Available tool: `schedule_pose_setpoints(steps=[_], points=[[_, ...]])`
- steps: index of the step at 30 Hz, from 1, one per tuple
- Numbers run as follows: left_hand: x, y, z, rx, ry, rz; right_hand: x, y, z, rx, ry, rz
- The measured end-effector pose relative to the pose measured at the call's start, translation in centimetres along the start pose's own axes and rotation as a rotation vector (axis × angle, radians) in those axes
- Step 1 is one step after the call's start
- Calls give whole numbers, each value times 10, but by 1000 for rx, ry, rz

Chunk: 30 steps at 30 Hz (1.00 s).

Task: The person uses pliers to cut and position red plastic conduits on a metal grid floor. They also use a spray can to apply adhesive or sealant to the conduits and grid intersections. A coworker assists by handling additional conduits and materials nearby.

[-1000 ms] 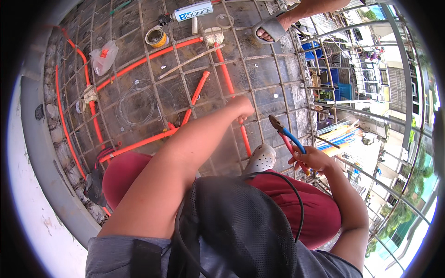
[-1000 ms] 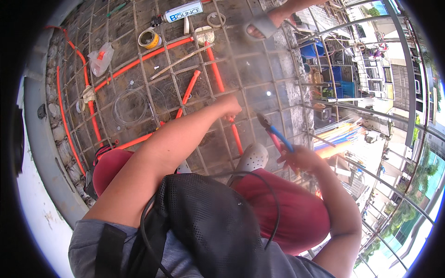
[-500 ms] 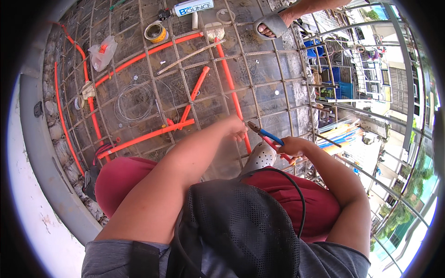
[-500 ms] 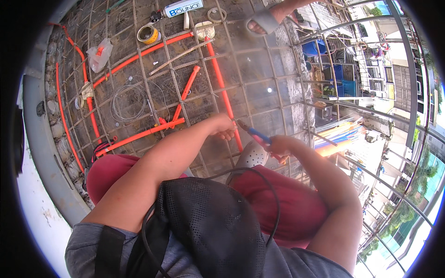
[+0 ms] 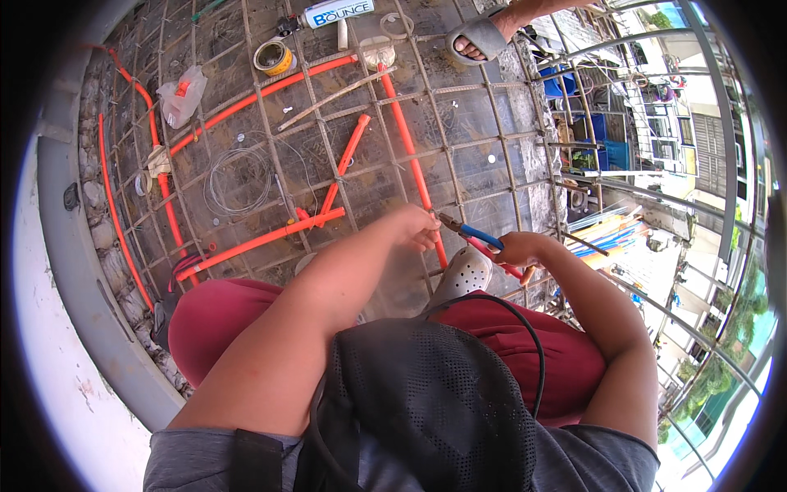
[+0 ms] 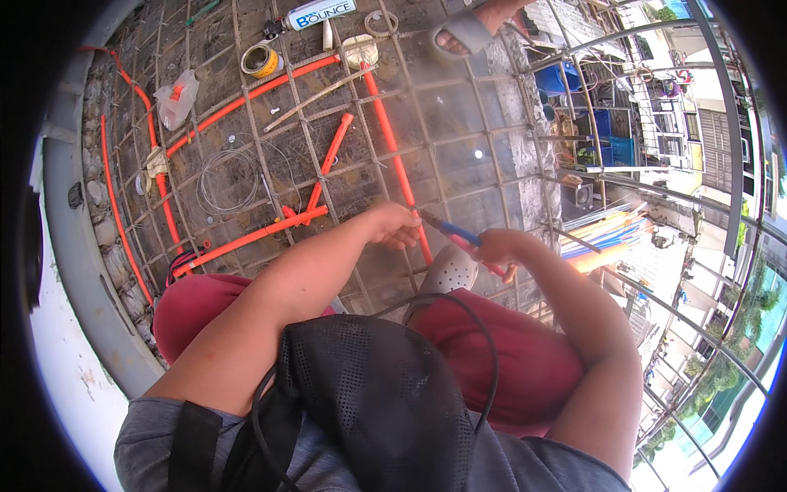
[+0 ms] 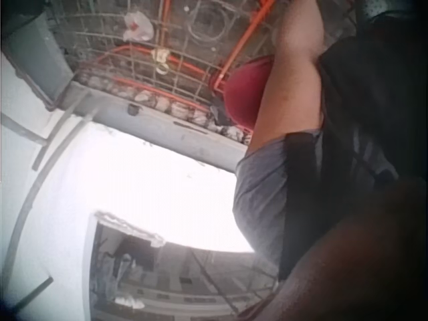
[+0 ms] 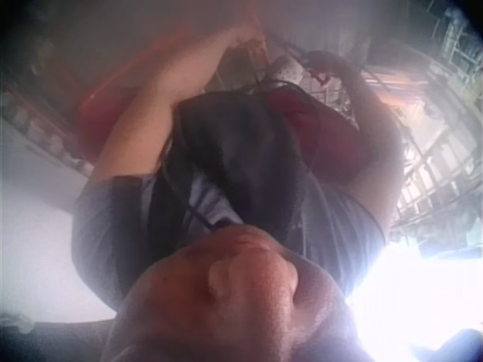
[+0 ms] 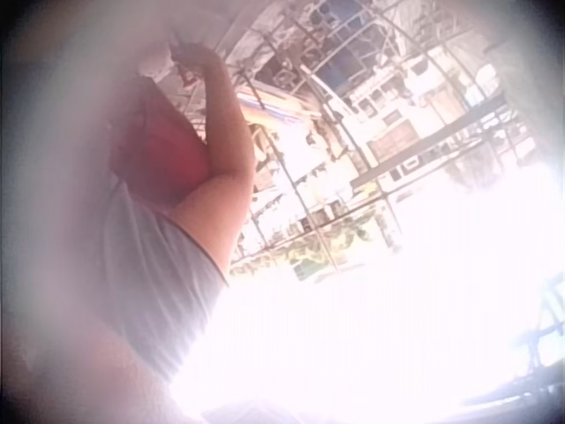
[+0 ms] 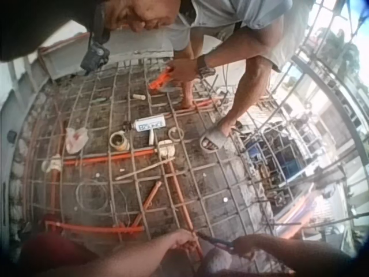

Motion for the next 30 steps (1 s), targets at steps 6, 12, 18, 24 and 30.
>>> schedule_pose_setpoints(steps=[6,12,18,24,30], points=[[-1,-1,7,62,16,-8,-24,-14,0,-97,35,-12],[-3,2,5,70,15,-4,-32,-26,-4,-136,-1,17],[-8,-14,31,353,69,41,-34,-45,5,-408,77,107],[-26,-63,44,725,-82,202,-39,-89,15,-895,176,452],[-41,-90,32,1082,-153,-82,-40,-84,13,-798,102,361]])
Point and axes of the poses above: each hand's wrist, its own x-axis away from the middle knuckle, its own y-axis out of the back of the hand, z = x × y, the point moved 8 cm from there along -x, towards the middle knuckle, and after that the axes turned 13 degrees about x, right-handed, at the moved point
